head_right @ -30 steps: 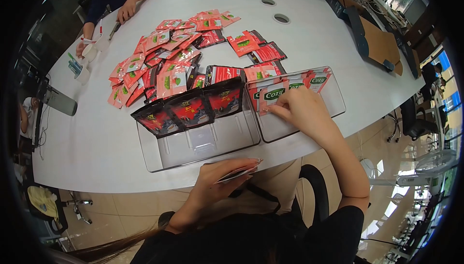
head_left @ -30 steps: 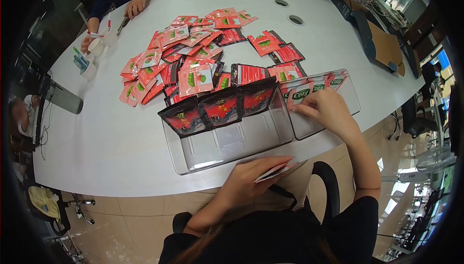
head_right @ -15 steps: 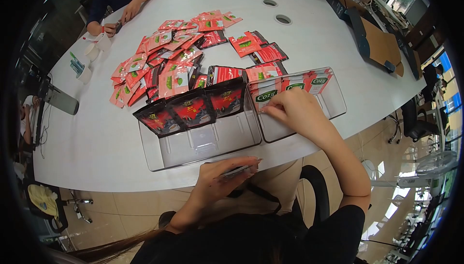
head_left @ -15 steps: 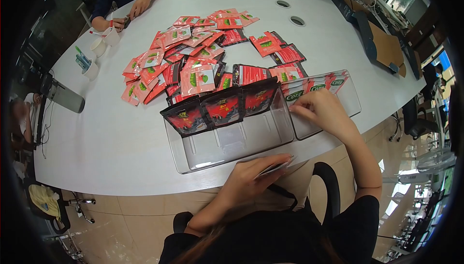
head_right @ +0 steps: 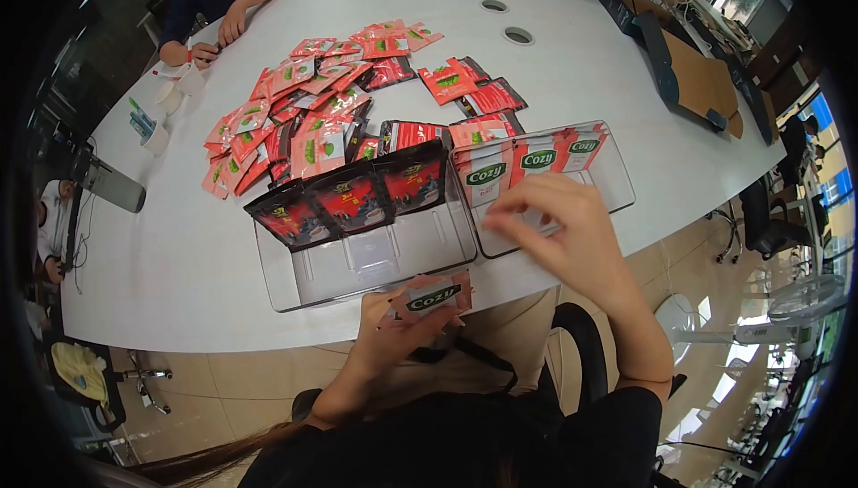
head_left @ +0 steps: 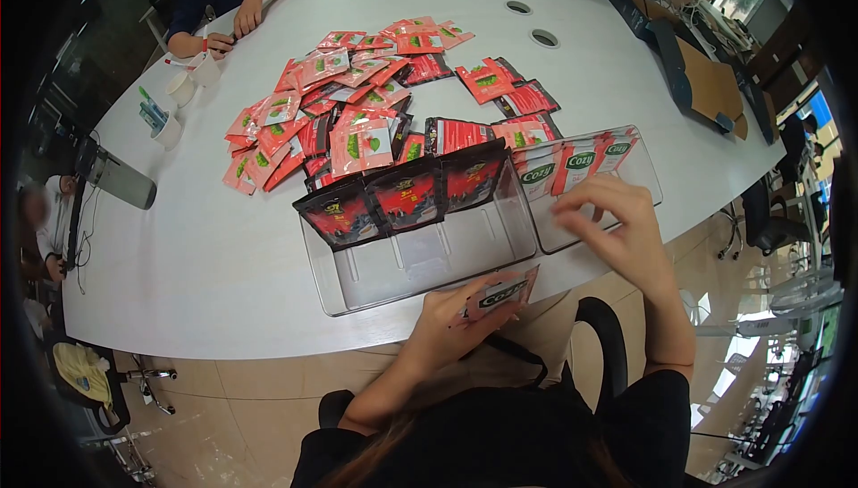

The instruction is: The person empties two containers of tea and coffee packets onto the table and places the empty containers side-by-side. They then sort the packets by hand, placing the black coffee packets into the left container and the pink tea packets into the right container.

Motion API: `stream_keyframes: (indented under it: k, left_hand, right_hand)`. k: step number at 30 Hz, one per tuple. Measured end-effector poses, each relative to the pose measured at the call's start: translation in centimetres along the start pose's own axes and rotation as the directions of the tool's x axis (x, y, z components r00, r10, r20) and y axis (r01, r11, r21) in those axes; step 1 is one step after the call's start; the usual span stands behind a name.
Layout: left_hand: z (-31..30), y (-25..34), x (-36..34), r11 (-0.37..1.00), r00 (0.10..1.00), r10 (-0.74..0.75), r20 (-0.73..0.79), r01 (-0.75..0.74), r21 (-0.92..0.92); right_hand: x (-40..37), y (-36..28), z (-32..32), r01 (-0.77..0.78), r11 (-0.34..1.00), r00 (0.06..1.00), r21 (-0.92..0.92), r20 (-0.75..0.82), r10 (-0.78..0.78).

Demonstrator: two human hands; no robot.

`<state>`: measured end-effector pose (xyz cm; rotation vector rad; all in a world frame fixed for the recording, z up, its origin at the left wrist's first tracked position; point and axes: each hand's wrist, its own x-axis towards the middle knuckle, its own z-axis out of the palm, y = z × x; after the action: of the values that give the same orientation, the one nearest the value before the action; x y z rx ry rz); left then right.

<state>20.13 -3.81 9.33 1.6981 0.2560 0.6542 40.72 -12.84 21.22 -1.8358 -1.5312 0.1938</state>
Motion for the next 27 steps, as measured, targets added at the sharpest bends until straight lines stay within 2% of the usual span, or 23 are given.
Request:
stream_keyframes:
  k: [3, 6, 7, 9, 10, 12, 13, 16, 19, 22, 23, 26, 27]
  left_hand:
    - [-0.3, 0.5, 0.0, 1.0, 0.999, -0.023, 0.033, 0.023, -0.014]
    - [-0.3, 1.1, 0.0, 0.998, 1.0, 0.013, 0.021, -0.014, 0.055]
    - [-0.3, 1.0, -0.1, 0.995, 0.999, 0.033, 0.005, -0.034, 0.091]
    - [-0.2, 0.1, -0.3, 0.996, 0.999, 0.041, 0.025, -0.039, -0.078]
    - [-0.2, 0.0, -0.1, 0.986, 0.999, 0.041, 0.034, -0.035, -0.16]
    - [-0.2, 0.7, 0.2, 0.994, 0.999, 0.027, 0.021, -0.024, -0.109]
    - [-0.1, 1.3, 0.3, 0.996, 1.0, 0.01, -0.003, -0.011, -0.089]
    - [0.1, 1.5, 0.6, 0.999, 1.0, 0.009, -0.022, -0.01, -0.047]
    - [0.1, 1.7, 0.8, 0.999, 0.999, 0.037, 0.001, -0.037, -0.001]
    - [0.2, 1.7, 0.7, 0.999, 1.0, 0.029, -0.007, -0.029, 0.02]
    - [0.2, 1.6, 0.6, 1.0, 1.0, 0.022, -0.017, -0.022, 0.02]
    - [0.4, 1.7, 0.6, 1.0, 0.999, 0.002, -0.04, -0.002, -0.003]
    - [0.4, 1.7, 0.6, 1.0, 0.999, 0.001, -0.041, -0.001, 0.007]
  right_hand:
    - [-0.8, -1.8, 1.0, 0.224, 0.973, 0.973, 0.052, 0.047, -0.226]
    - [-1.9, -1.9, 2.1, 0.283, 0.959, 0.954, 0.015, 0.101, -0.284]
    - [-1.8, -1.6, 2.1, 0.272, 0.962, 0.959, 0.028, 0.07, -0.273]
    - [-1.9, -1.3, 1.8, 0.246, 0.967, 0.969, 0.07, 0.015, -0.248]
    - [-2.0, -1.3, 1.3, 0.16, 0.979, 0.987, 0.123, -0.017, -0.159]
    - [-2.4, -1.3, 0.0, -0.009, 0.971, 0.998, 0.241, -0.064, 0.025]
    - [-2.6, 0.0, -0.5, 0.102, 0.972, 0.985, 0.214, -0.155, -0.07]
    - [-2.6, 1.2, -2.0, -0.016, 0.893, 0.894, 0.45, -0.394, 0.214]
    - [-1.8, 3.6, -3.3, -0.061, 0.963, 0.848, 0.261, -0.495, 0.188]
    - [-1.2, 5.6, -3.1, -0.193, 0.97, 0.934, 0.145, -0.276, 0.227]
    - [-1.1, 6.2, -2.7, -0.197, 0.978, 0.945, 0.072, -0.25, 0.209]
    - [-0.6, 6.5, -2.0, -0.283, 0.959, 0.952, 0.034, -0.116, 0.285]
    - [-0.4, 6.8, -1.8, -0.3, 0.954, 0.948, -0.004, -0.115, 0.298]
